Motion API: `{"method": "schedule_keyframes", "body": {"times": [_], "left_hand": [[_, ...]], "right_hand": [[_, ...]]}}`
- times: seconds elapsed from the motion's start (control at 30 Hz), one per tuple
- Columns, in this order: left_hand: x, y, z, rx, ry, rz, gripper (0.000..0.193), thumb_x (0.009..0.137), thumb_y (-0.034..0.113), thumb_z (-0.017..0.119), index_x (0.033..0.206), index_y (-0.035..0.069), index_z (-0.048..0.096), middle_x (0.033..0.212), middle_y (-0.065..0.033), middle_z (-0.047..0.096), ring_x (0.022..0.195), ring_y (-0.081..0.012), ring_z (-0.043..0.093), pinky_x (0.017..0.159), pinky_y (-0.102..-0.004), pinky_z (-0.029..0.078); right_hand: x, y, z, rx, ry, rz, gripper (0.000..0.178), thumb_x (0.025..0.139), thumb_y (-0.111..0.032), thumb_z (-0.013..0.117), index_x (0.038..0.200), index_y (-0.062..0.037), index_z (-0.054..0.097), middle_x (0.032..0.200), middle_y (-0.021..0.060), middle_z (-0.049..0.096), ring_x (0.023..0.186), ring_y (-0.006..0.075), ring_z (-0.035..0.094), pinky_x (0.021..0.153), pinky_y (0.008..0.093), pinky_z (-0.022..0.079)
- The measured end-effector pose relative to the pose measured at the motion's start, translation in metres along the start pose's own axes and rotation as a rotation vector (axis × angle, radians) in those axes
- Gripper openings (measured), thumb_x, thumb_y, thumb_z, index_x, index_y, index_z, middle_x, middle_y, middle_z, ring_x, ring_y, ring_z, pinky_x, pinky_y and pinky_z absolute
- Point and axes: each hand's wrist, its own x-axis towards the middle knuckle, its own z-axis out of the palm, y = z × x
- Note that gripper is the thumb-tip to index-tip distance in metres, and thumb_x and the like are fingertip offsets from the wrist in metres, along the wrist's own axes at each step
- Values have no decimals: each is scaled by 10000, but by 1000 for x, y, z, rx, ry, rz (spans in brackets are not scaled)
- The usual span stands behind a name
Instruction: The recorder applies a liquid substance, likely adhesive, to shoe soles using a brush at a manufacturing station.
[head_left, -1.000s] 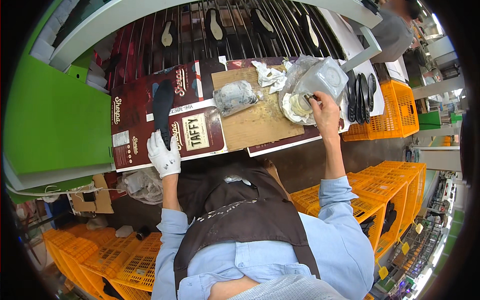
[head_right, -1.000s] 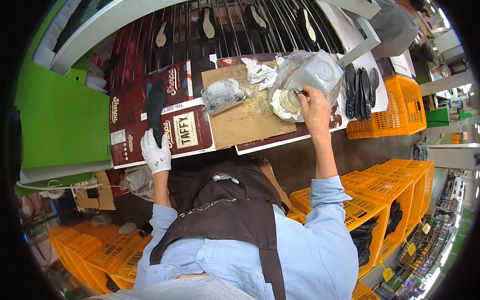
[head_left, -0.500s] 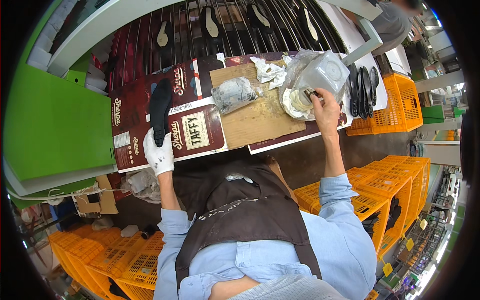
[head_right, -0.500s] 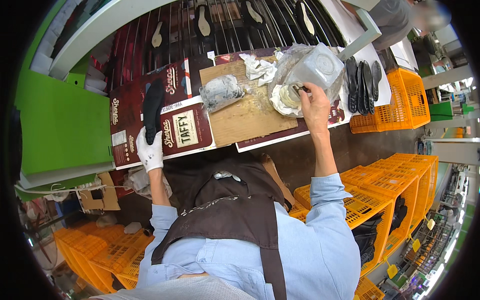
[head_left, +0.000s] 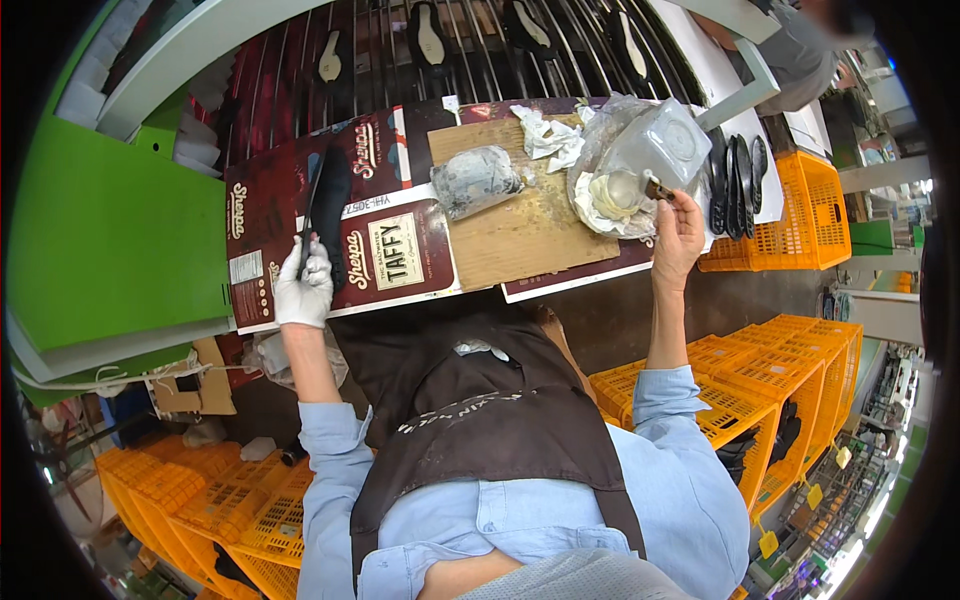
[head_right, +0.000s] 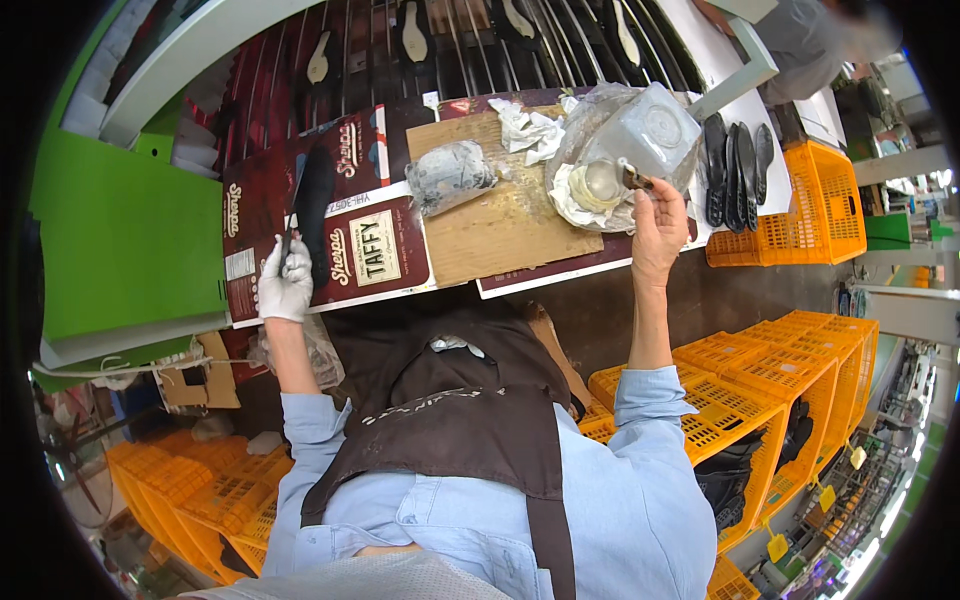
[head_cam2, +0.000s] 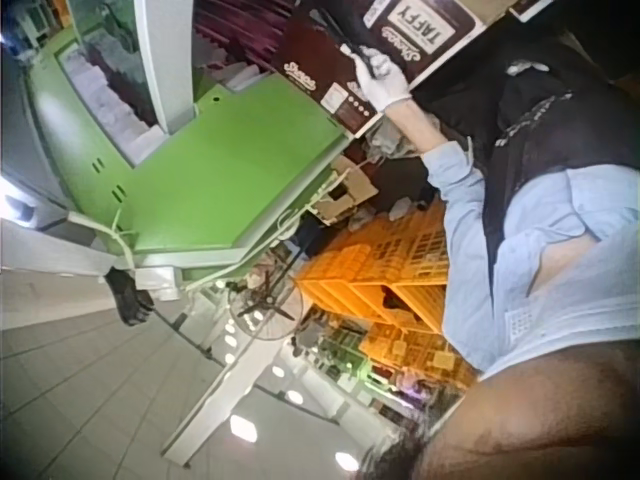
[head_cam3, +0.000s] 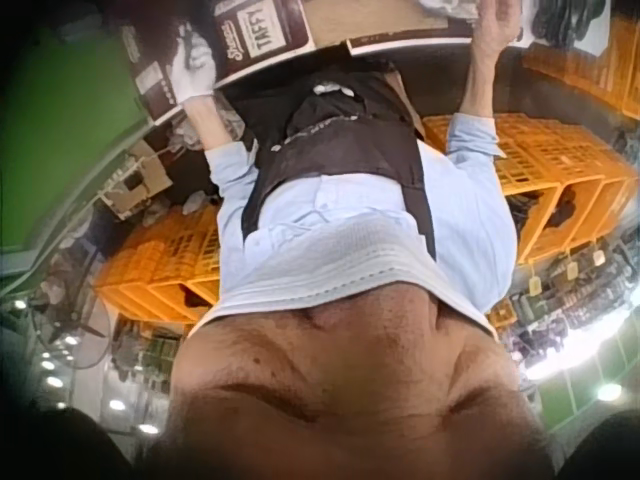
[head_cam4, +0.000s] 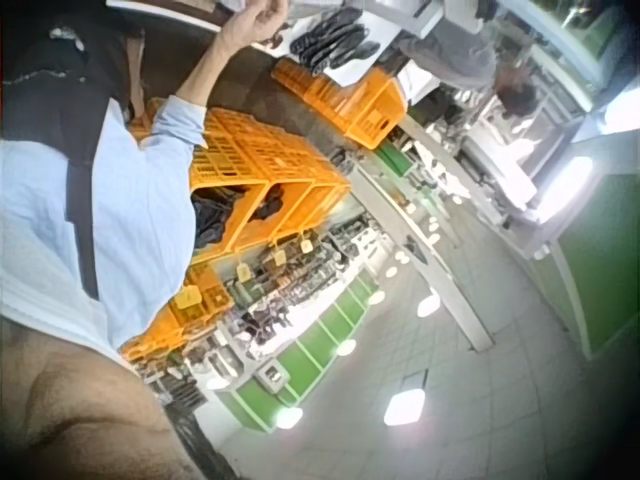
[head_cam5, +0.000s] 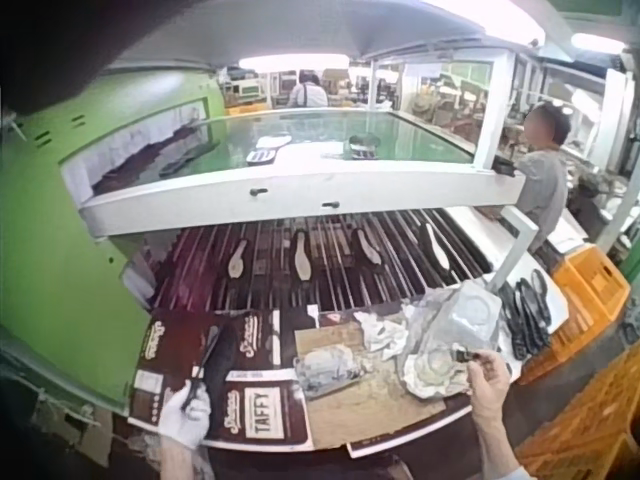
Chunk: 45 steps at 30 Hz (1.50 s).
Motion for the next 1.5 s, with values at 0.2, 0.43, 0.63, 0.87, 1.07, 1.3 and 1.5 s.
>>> {"method": "schedule_keyframes", "body": {"times": [0.2, 0.43, 0.63, 0.87, 1.07, 1.3, 1.5], "left_hand": [[-6, -63, 16, 208, -60, 115, 185, 948, 171, 555, 1067, 29, 548, 886, -59, 559, 605, -93, 424, 473, -186, 323], [-32, -151, 49, 693, -187, 17, 394, 899, 85, 597, 1262, 87, 446, 926, -85, 611, 719, -202, 639, 595, -298, 546], [-24, -189, 35, 832, -227, -166, 273, 905, 111, 610, 1137, 29, 491, 958, -90, 631, 670, -172, 639, 551, -263, 530], [-29, -195, 24, 736, -312, -226, 422, 875, 89, 640, 1235, 9, 436, 1156, -123, 566, 830, -193, 651, 667, -275, 567], [-36, -194, 33, 679, -340, -221, 451, 855, 66, 657, 1248, -2, 447, 1061, -95, 568, 844, -181, 646, 698, -262, 553], [-33, -189, 28, 700, -338, -205, 435, 875, 70, 631, 1262, -19, 453, 1030, -99, 583, 872, -177, 636, 723, -269, 553], [-32, -191, 28, 731, -348, -204, 410, 886, 79, 615, 1252, -17, 460, 994, -90, 591, 867, -166, 633, 718, -257, 544]], "right_hand": [[1, 11, -3, -84, -59, 46, 252, 884, -12, 626, 1127, 16, 563, 918, -4, 592, 724, 19, 502, 609, 156, 400], [6, 10, 6, -39, -13, 156, 238, 887, -34, 633, 1115, 11, 580, 895, -2, 600, 666, 28, 489, 565, 162, 392], [3, -15, 40, 502, -1, 483, 245, 896, -74, 635, 1127, -9, 587, 772, -18, 569, 609, 57, 474, 541, 193, 394], [-5, -29, 122, -49, -451, 73, 199, 870, -45, 647, 1067, -21, 631, 821, 13, 605, 651, 73, 532, 585, 199, 440], [-12, -39, 157, -539, -686, -600, 231, 808, 3, 680, 1031, -25, 625, 898, 78, 647, 675, 158, 605, 589, 266, 490], [-38, -67, 140, -439, -838, -134, 217, 809, -18, 686, 1024, -6, 659, 863, 72, 669, 687, 125, 606, 604, 230, 481], [5, -33, 140, -485, -554, 1, 235, 830, -83, 693, 1036, 26, 668, 806, 31, 673, 687, 56, 576, 612, 214, 467]]}}
